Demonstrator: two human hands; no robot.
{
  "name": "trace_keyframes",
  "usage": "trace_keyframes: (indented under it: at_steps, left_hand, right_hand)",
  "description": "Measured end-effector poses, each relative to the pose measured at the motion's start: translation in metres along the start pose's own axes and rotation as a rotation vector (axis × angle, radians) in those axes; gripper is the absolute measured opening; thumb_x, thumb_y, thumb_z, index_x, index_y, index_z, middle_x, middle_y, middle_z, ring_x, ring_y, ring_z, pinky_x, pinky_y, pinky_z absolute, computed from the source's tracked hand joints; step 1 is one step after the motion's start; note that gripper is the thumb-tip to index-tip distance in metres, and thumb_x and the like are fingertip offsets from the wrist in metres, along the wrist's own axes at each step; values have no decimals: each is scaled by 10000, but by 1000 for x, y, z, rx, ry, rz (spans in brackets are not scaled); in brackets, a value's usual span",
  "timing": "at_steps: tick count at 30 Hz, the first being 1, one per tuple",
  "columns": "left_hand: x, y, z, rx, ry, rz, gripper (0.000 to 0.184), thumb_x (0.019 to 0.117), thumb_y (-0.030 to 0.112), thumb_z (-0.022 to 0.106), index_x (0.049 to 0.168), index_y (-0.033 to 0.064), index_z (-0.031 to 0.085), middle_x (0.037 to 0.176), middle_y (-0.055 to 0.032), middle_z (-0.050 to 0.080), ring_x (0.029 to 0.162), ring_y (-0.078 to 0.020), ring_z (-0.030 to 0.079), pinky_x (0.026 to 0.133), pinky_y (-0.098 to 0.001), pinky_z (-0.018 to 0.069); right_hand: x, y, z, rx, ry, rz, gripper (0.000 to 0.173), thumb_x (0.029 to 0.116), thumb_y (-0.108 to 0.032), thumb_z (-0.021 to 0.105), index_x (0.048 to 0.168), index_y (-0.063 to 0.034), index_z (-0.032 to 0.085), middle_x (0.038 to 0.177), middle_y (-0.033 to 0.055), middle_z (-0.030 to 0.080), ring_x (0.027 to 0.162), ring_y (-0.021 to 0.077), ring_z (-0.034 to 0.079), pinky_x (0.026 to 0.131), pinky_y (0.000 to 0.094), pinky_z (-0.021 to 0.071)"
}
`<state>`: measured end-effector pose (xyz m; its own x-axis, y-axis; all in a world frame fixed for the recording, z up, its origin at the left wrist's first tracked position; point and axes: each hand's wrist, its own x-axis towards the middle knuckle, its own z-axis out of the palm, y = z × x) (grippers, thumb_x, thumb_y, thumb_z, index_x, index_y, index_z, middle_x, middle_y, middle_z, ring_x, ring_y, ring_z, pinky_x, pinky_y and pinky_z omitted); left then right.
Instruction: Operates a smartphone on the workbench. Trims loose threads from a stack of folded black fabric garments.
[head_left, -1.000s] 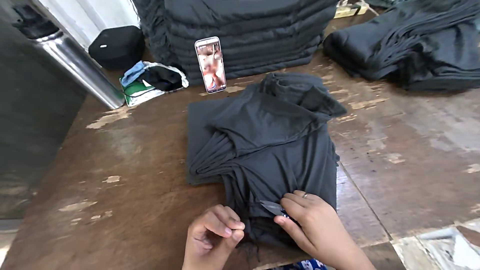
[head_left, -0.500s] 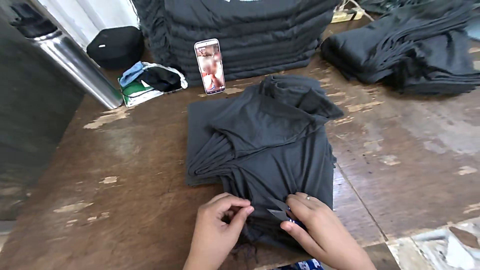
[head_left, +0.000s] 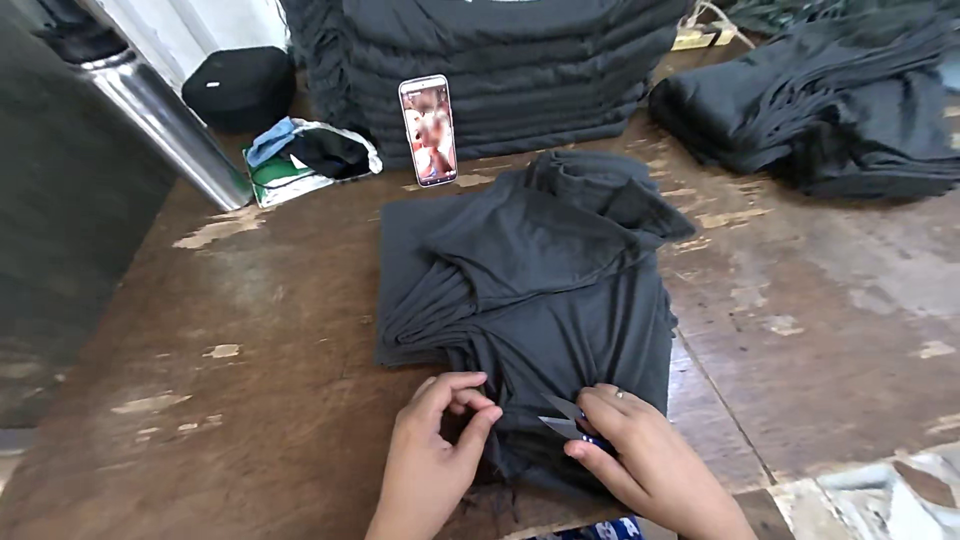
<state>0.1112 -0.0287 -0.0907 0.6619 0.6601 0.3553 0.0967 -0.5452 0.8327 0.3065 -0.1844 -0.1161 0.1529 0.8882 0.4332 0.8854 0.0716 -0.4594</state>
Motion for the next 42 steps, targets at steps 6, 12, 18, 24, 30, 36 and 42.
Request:
trace_keyframes:
  at_steps: [6,12,18,24,30,36,42]
  left_hand:
    - [-6,4,-15,-170,-73,37,158,917,173,745,1031,68,721,903,44,743,843,0,693,782,-157,579]
    - [-5,9,-4,-190,-84,96,301,867,138,797,1141,52,708,914,43,771,890,-29,719,852,-186,589]
    - [-2,13,-16,-317,-272,201,386,982,433,652,1161,94,697,820,26,702,751,5,659,720,-163,568]
    - [14,21,33,389,14,158,621,673,153,770,1292,157,724,952,-75,668,854,-228,650,728,-382,561]
    - [13,16,29,304,53,61,517,793,15,665,1305,72,698,1019,-63,762,850,-163,718,798,-316,593]
    - [30,28,22,-30,-7,159,476,893,-58,482,1323,19,670,1188,-85,737,1059,-119,691,952,-292,550]
    - [68,56,5,-825,4,-167,393,1006,-16,338,1224,3,663,1164,-26,710,947,-91,697,824,-274,593]
  right_hand:
    - [5,-6,5,-138,37,-19,621,1060,-624,285,816,-120,554,636,28,523,607,194,568,562,338,472]
    - [17,-17,11,-287,62,-13,623,1056,-602,299,743,-141,578,514,2,476,481,204,544,456,349,427]
    - [10,-8,6,-31,87,35,592,1057,-615,342,795,-126,546,572,-6,450,530,136,497,510,302,428]
    - [6,-7,-20,324,188,44,382,887,-363,769,874,-119,476,706,-40,461,629,-30,425,585,103,364]
    - [3,2,-41,207,330,-9,181,920,-200,625,877,-99,479,695,6,488,644,-1,495,614,122,418]
    - [16,0,-36,222,361,2,235,855,-217,698,906,-95,504,756,15,523,699,11,522,641,126,440]
    - [54,15,-103,252,586,-36,188,884,-212,707,980,-239,547,1058,-166,635,947,-71,612,784,121,516]
